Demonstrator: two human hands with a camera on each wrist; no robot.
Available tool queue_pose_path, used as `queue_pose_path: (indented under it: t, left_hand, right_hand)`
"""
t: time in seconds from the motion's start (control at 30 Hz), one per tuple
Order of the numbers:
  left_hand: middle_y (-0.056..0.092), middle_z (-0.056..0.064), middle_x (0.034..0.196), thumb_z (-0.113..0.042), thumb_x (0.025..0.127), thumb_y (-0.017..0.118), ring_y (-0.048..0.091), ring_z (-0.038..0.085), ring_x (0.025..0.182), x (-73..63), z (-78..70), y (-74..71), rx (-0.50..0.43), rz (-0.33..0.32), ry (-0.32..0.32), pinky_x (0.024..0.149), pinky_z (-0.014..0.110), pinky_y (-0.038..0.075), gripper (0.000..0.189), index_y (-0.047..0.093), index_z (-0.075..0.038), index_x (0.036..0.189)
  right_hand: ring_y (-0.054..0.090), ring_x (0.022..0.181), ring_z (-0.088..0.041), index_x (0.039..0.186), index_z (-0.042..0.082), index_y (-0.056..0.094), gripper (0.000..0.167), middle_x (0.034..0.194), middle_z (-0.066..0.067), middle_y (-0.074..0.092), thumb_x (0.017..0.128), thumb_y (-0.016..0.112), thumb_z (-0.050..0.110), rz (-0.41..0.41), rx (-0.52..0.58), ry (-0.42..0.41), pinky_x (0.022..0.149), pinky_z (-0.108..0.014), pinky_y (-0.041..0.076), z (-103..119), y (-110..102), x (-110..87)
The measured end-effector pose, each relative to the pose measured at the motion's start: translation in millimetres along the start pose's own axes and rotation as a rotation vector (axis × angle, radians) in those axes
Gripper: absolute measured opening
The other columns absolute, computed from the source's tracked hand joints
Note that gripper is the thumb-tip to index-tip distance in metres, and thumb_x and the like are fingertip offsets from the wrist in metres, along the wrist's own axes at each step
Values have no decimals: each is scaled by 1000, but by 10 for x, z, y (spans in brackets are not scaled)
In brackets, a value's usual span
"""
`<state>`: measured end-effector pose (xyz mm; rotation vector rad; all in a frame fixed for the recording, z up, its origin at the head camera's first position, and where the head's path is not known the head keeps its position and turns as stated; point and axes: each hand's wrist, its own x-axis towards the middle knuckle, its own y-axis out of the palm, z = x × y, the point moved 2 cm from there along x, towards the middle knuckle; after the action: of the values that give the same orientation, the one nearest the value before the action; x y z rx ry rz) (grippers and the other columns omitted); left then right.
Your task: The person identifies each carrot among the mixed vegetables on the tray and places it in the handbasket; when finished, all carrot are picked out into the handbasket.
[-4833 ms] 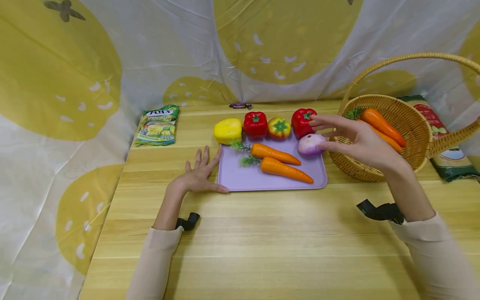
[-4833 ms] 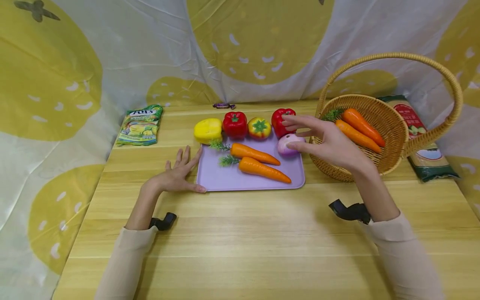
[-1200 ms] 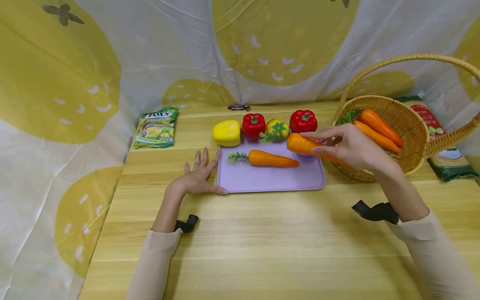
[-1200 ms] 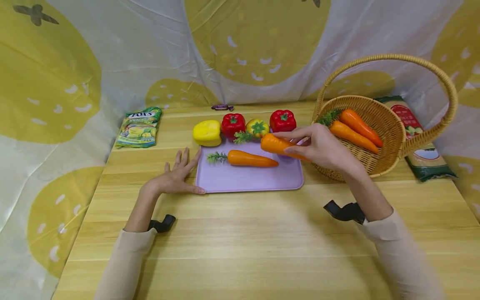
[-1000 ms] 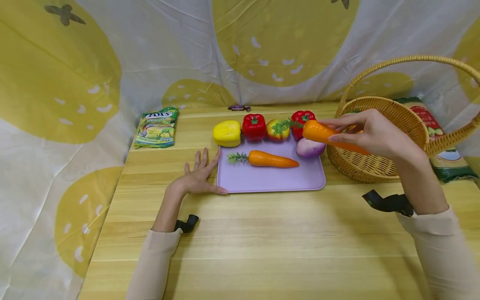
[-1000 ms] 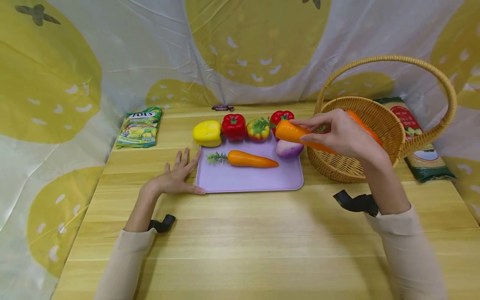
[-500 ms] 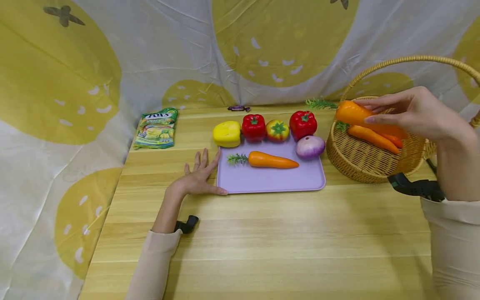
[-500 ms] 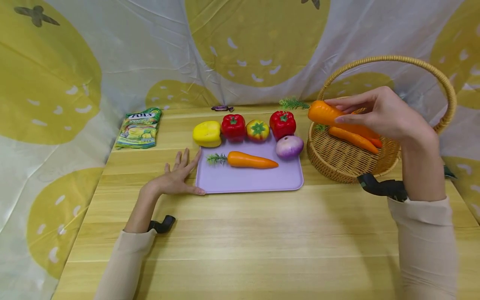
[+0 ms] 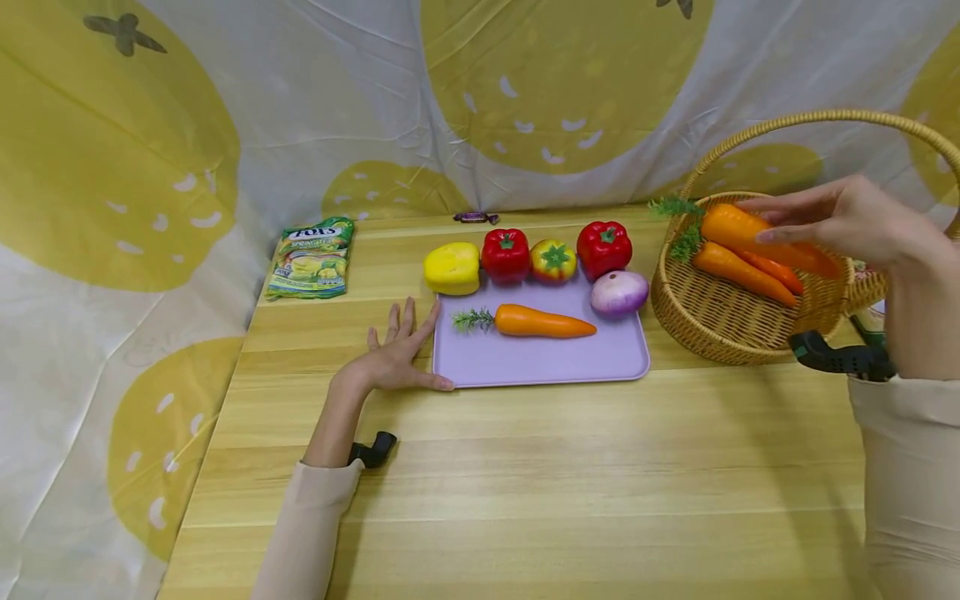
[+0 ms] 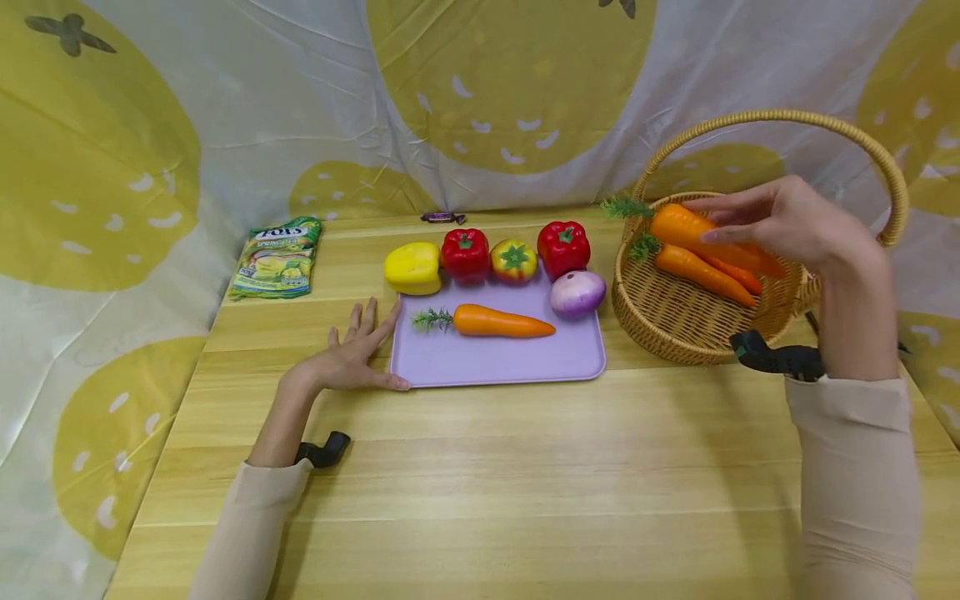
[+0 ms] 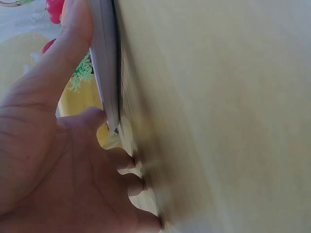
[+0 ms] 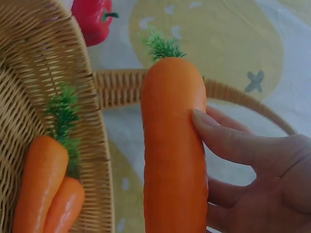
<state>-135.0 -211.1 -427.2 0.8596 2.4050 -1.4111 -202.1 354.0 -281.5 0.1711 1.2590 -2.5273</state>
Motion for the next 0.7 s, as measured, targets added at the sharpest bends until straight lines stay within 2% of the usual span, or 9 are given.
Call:
queue_pose_path:
  t: [0.13,0.2,0.23,0.37,0.47,0.53,0.6,0.67,0.7]
  left_hand:
    - [-37,10,167,-87,66,72,-37,34,154,31,46,18,17,0,-16,115,78,-18,137,-15,-45,162]
    - [-37,11,167,-88,64,72,-38,34,153,37,45,16,18,3,-18,116,77,-18,139,-15,-44,162]
    - [-37,11,167,-88,64,73,-38,34,153,39,43,16,17,4,-18,116,77,-18,139,-15,-43,162]
    - [-37,12,166,-85,67,75,-39,33,153,29,20,8,15,8,-26,117,76,-18,138,-15,-42,163]
    - [-38,12,166,-81,70,76,-39,34,153,19,7,4,18,10,-28,117,76,-17,137,-15,-41,163]
    - [-38,12,166,-80,71,77,-39,34,153,19,7,4,21,9,-27,117,76,-17,136,-15,-41,163]
    - [-39,11,166,-79,71,77,-40,33,152,31,26,13,26,8,-28,117,76,-17,135,-15,-42,163]
    - [-39,10,166,-80,70,76,-40,33,152,49,48,22,29,8,-31,117,76,-18,135,-15,-43,163]
    - [-39,9,166,-82,69,76,-41,32,152,68,70,30,33,6,-33,117,76,-18,136,-16,-44,162]
  right_hand:
    - [42,145,-34,142,33,63,43,154,13,47,100,68,40,72,17,96,109,-38,47,-107,16,77]
    - [28,150,-50,140,29,65,40,154,16,46,101,68,38,102,38,104,110,-38,46,-148,25,115]
    - [28,150,-49,138,27,67,39,150,22,49,101,68,36,108,47,106,110,-37,47,-168,31,133]
    - [52,135,-9,137,20,68,37,120,43,59,101,69,28,130,56,86,80,-4,45,-246,63,200]
    - [53,134,-9,139,23,67,39,114,45,59,101,69,29,153,46,94,98,-17,50,-280,89,232]
    - [43,145,-30,140,24,66,39,117,44,59,101,69,32,174,38,100,114,-38,46,-299,104,251]
    - [46,142,-39,139,25,67,41,121,37,63,100,70,34,176,6,105,113,-39,47,-311,119,274]
    - [63,124,-20,138,27,68,41,122,21,73,98,72,34,162,-36,97,102,-32,52,-327,132,296]
    - [64,121,-21,137,29,68,39,125,9,75,98,73,33,159,-49,104,100,-33,53,-337,141,303]
